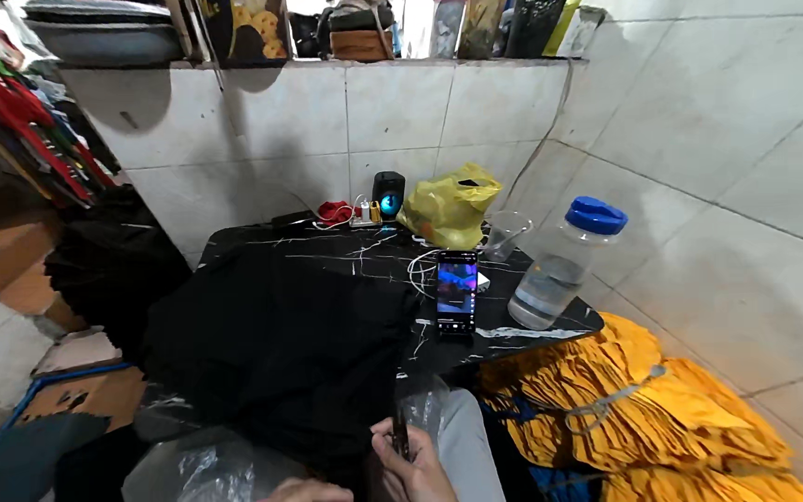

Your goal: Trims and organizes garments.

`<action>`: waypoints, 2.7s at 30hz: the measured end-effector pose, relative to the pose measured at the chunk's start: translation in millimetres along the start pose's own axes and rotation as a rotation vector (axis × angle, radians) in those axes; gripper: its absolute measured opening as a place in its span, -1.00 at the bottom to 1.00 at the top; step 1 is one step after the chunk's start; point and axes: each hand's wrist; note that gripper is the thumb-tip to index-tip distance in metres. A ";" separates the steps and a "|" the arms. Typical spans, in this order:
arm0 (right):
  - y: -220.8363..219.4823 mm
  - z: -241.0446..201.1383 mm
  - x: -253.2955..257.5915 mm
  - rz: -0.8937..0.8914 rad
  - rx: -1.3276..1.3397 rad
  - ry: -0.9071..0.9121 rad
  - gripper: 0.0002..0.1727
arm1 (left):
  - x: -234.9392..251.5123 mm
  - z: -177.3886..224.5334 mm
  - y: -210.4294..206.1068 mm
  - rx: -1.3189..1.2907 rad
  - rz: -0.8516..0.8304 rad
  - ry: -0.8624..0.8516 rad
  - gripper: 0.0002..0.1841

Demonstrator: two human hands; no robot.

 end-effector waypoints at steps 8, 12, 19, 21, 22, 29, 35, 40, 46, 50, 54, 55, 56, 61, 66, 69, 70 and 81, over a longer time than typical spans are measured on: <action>-3.9 -9.4 -1.1 0.013 0.173 -0.127 -0.86 | 15.3 5.9 -17.2 0.197 0.430 -0.108 -0.58; -4.9 -12.9 -3.0 0.003 0.156 -0.145 -0.87 | 20.3 8.7 -33.6 0.274 0.526 -0.105 -0.59; -8.8 -11.3 -7.7 -0.037 0.036 -0.099 -0.84 | 23.5 5.9 -42.5 0.308 0.534 -0.183 -0.85; -10.5 -9.7 -7.5 -0.038 -0.057 -0.045 -0.82 | 23.9 3.4 -40.5 0.306 0.508 -0.202 -0.87; -12.5 -8.9 -7.6 -0.044 -0.116 -0.006 -0.80 | 24.2 3.1 -41.3 0.314 0.512 -0.200 -0.89; -15.4 -1.6 -8.3 -0.218 -0.369 0.288 -0.68 | 21.2 11.9 -35.5 0.046 0.479 -0.073 -0.93; -17.2 5.7 -5.2 -0.250 -0.407 0.435 -0.87 | 20.9 -6.8 -20.2 -0.342 0.323 -0.107 -0.95; -21.6 7.0 -9.0 -0.231 -0.593 0.569 -0.70 | 15.4 -9.0 -17.1 -0.376 0.284 -0.075 -0.94; -23.1 10.2 -10.3 -0.179 -0.568 0.676 -0.88 | 18.8 0.1 -19.4 -0.272 0.279 -0.082 -0.87; -16.8 6.9 -7.7 -0.179 -0.384 0.490 -0.86 | 18.3 0.4 -16.2 -0.235 0.199 -0.112 -0.82; -21.2 2.2 -9.6 -0.175 -0.326 0.419 -0.86 | 19.4 -2.9 -21.2 -0.322 0.218 -0.127 -0.86; -23.0 0.9 -10.9 -0.162 -0.317 0.404 -0.87 | 19.5 -1.6 -23.7 -0.340 0.263 -0.128 -0.90; -25.2 -0.8 -12.4 -0.140 -0.313 0.381 -0.86 | 19.4 -0.5 -26.0 -0.331 0.318 -0.127 -0.94; -27.3 -9.1 -15.0 -0.065 -0.293 0.282 -0.86 | 14.2 5.1 -29.3 -0.012 0.460 -0.072 -0.84; -24.7 -6.4 -14.1 -0.091 -0.291 0.283 -0.87 | 13.7 5.1 -29.9 0.098 0.516 -0.119 -0.92; -23.3 -0.8 -12.2 -0.137 -0.342 0.304 -0.87 | 17.2 4.4 -32.2 -0.053 0.491 -0.147 -0.93; -23.0 0.8 -11.3 -0.146 -0.370 0.323 -0.87 | 18.1 3.8 -35.1 -0.124 0.469 -0.146 -0.94; -6.0 -27.0 -12.9 -0.293 -1.094 0.626 -0.60 | 12.8 5.6 -35.8 -0.124 0.428 -0.154 -0.88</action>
Point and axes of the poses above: each hand's wrist, its own x-axis towards the middle knuckle, its own y-axis out of the back of the hand, z = x × y, and after that the axes turned 15 degrees about y, right-handed
